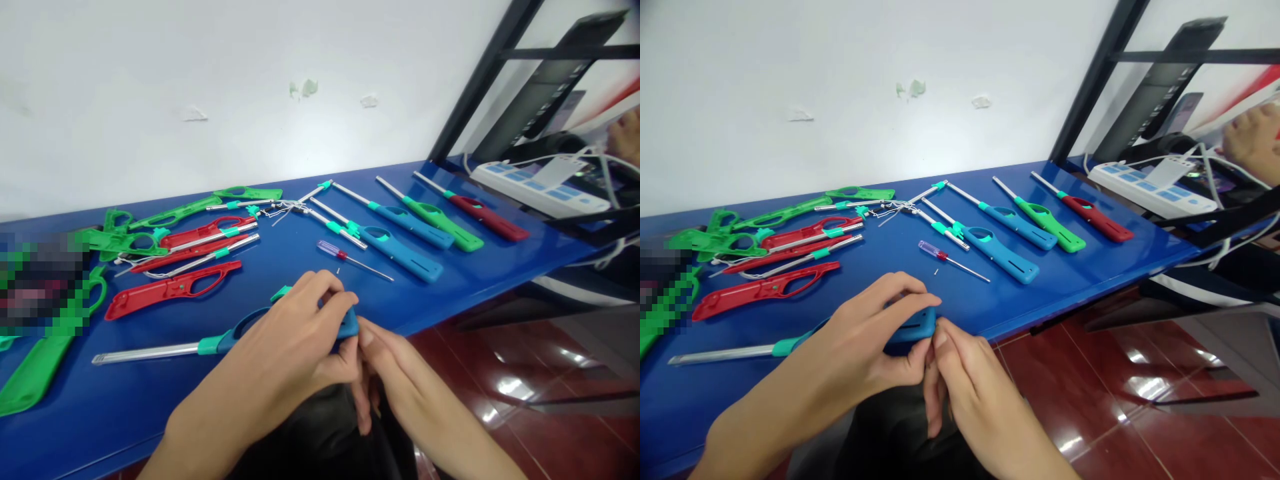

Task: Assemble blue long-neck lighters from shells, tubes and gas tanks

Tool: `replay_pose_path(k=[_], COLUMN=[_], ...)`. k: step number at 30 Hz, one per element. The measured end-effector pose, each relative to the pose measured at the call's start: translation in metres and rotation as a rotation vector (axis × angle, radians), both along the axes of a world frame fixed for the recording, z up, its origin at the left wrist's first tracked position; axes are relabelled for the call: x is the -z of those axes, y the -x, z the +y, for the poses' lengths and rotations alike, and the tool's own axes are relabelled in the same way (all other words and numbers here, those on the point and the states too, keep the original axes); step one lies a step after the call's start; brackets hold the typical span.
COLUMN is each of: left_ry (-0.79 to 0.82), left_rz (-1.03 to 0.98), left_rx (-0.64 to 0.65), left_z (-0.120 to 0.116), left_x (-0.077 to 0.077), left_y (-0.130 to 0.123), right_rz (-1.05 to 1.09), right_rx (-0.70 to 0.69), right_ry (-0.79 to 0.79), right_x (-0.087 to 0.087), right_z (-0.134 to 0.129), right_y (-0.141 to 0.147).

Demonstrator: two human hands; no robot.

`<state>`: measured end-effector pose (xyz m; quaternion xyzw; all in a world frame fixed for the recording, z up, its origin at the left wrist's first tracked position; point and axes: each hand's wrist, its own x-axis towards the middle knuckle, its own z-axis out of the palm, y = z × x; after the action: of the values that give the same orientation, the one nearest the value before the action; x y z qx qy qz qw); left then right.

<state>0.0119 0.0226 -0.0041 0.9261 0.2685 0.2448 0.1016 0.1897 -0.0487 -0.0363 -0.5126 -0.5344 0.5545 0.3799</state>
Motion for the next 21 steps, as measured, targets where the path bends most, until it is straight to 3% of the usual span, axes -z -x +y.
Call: replay_pose_path(k=[6,15,21], left_ry=[0.029,0.116,0.095], left_rz=[-0.051,-0.042,-0.113], left_rx=[0.004,-0.046,-0.089], left_z=[0.001,-0.005,-0.02], left_x=[-0.001,0.002,-0.001], left_y=[0.003,0.016,0.012], right_rz=[-0.03,0.078,-0.065], right_rx=[0.003,-0.024,0.021], right_ry=[-0.039,0.159,0.163], right_x=[0.004,0.009,0.022], right_z=[-0.001,0.0,-0.013], right_y=[0.0,-0.003,-0.016])
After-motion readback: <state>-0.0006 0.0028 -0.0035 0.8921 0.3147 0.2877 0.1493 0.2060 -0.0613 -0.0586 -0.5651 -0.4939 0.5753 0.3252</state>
